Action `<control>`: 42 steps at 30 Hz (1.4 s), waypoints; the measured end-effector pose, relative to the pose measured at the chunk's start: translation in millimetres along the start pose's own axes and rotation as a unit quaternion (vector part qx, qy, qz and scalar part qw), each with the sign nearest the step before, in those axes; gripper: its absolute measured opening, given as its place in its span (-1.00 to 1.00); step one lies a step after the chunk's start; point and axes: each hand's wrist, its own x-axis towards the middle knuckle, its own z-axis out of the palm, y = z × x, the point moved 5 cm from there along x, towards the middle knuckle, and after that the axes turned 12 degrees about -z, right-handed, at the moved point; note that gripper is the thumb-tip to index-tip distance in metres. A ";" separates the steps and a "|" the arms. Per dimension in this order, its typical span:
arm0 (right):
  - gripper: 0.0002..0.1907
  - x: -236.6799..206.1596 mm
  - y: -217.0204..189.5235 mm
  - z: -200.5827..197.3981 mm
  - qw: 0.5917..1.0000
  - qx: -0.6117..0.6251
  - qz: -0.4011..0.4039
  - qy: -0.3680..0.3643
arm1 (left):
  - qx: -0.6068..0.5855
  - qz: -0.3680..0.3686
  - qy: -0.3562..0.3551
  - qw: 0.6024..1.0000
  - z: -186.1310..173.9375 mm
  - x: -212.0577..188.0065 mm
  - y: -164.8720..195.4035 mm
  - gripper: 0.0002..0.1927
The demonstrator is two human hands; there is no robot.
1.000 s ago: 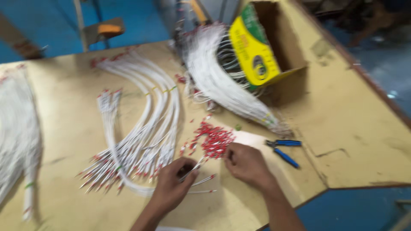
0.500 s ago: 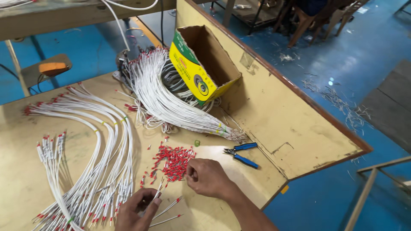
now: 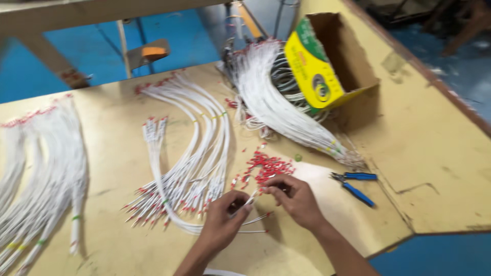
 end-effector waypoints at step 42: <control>-0.92 -3.4 -22.6 9.0 0.986 -0.117 -0.107 0.048 | 0.000 0.015 -0.002 1.000 -10.1 -4.8 15.4 -0.83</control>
